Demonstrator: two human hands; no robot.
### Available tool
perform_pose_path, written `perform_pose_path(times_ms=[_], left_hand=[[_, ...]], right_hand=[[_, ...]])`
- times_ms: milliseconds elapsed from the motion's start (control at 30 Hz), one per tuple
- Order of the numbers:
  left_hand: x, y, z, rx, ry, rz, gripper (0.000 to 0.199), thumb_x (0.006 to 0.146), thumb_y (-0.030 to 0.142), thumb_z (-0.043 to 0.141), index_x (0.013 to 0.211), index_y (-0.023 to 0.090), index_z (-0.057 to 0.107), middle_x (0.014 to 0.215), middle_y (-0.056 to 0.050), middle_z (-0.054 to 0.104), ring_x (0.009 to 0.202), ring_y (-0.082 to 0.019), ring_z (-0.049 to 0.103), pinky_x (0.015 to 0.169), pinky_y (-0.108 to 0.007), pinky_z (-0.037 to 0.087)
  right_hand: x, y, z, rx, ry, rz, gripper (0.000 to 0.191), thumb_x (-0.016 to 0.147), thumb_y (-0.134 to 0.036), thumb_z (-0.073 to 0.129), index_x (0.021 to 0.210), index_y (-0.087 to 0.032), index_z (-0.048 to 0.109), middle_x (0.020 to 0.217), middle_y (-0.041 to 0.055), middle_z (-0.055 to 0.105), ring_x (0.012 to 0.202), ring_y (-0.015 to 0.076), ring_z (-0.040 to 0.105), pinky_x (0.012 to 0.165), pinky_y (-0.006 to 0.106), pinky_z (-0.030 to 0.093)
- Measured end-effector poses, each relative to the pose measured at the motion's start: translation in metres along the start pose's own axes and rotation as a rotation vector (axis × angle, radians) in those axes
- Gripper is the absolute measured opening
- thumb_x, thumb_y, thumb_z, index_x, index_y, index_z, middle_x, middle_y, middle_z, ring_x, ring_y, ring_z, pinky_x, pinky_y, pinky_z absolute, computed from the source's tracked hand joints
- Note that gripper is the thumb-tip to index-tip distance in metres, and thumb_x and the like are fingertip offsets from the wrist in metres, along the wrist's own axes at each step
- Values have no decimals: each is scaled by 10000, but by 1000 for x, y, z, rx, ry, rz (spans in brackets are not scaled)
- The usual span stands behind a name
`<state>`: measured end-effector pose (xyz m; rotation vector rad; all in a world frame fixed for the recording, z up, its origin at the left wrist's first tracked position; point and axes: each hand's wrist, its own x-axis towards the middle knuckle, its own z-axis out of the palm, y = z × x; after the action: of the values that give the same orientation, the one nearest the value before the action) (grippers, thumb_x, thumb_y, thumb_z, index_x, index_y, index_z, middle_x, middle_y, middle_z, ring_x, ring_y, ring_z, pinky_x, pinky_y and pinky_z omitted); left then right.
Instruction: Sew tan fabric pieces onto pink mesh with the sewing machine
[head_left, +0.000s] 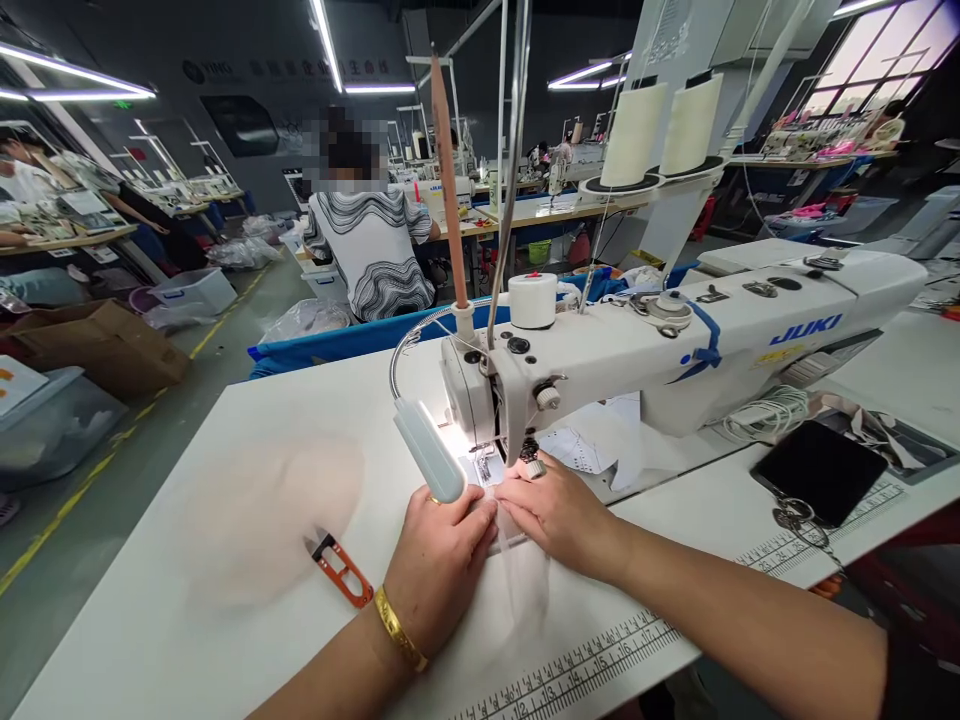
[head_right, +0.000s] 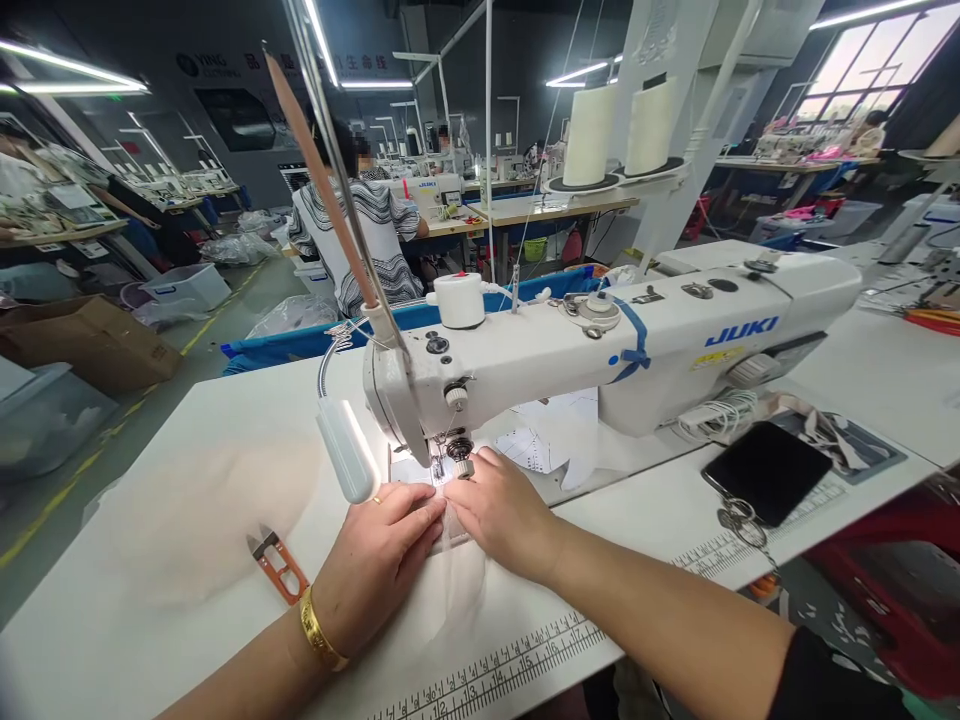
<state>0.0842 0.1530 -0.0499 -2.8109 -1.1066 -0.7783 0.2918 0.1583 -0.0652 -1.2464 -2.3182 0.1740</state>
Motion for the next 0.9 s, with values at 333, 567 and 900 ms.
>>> perform_pose_path(times_ms=[333, 567, 900], left_hand=[[-1, -5, 0, 48, -101, -26, 273, 995, 212, 534, 1210, 178, 699, 1275, -129, 727, 1063, -313, 698, 839, -485, 563], [2, -3, -2, 63, -113, -48, 290, 1003, 242, 533, 1223, 189, 714, 1286, -133, 730, 1072, -322, 706, 866, -504, 543], [0, -3, -2, 62, -136, -82, 334, 1006, 262, 524, 1294, 216, 688, 1366, -124, 696, 1110, -334, 676, 908, -528, 484]], right_hand=[[3, 1, -3, -101, -27, 15, 197, 937, -85, 526, 814, -205, 621, 851, 57, 581, 855, 230, 464, 769, 334, 389], [4, 3, -3, -133, -8, 36, 201, 896, -53, 530, 798, -202, 623, 828, 50, 582, 858, 225, 475, 736, 322, 379], [4, 0, -8, -131, -69, 23, 206, 895, -29, 531, 825, -200, 624, 894, 68, 637, 874, 240, 498, 758, 335, 431]])
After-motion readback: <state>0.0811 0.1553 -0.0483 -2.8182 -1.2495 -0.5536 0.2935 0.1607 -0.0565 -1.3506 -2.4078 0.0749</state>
